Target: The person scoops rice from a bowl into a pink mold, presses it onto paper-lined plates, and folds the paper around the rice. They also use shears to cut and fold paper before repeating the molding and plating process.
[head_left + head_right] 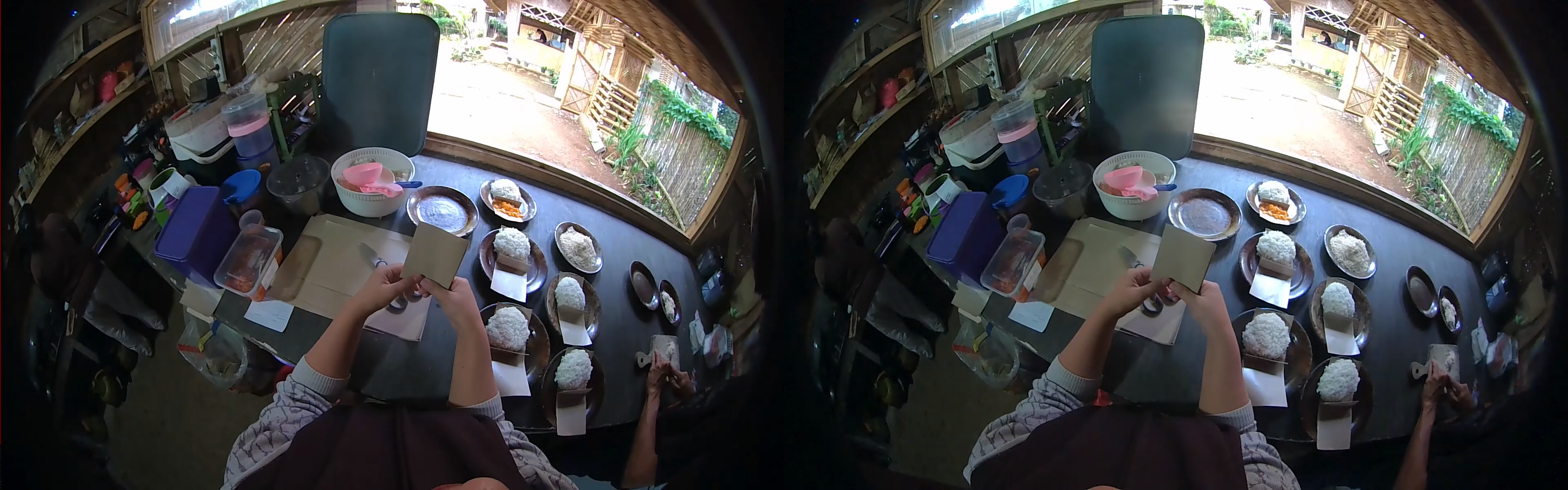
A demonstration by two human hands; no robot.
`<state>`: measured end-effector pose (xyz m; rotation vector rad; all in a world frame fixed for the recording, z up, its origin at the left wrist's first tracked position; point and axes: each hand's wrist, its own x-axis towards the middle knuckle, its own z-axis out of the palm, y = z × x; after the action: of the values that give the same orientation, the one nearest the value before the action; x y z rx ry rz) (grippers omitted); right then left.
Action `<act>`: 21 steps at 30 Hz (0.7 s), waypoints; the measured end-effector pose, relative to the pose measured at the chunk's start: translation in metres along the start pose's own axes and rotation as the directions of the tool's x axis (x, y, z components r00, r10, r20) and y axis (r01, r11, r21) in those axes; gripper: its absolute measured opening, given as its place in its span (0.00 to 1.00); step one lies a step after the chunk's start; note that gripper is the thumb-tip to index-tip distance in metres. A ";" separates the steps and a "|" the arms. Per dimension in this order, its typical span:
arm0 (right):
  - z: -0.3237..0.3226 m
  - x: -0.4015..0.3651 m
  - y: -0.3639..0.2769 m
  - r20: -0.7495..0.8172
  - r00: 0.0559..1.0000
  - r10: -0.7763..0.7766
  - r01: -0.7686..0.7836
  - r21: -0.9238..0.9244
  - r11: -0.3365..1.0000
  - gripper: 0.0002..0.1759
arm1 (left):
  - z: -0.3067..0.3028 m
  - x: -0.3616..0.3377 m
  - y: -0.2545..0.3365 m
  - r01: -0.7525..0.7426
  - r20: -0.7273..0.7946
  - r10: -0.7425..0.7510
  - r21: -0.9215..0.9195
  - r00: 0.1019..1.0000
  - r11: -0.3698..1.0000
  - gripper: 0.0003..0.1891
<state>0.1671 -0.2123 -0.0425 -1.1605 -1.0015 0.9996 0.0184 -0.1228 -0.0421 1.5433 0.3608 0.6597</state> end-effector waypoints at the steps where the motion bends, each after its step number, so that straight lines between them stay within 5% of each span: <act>1: 0.001 -0.001 -0.001 -0.004 1.000 0.008 -0.008 0.006 1.000 0.10 | -0.001 0.000 -0.005 -0.002 0.012 0.002 0.002 1.000 1.000 0.15; 14: 0.005 -0.004 -0.007 0.007 0.997 0.081 -0.080 -0.064 0.995 0.08 | -0.010 -0.001 -0.006 0.038 0.091 -0.038 0.007 0.995 0.999 0.14; 21: -0.003 -0.003 -0.008 0.009 0.992 0.127 -0.125 -0.112 0.986 0.11 | -0.012 -0.005 0.000 0.002 -0.001 -0.002 0.035 1.000 0.999 0.15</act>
<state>0.1700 -0.2170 -0.0357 -1.3234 -1.0168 1.0650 0.0075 -0.1164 -0.0429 1.5754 0.3764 0.6551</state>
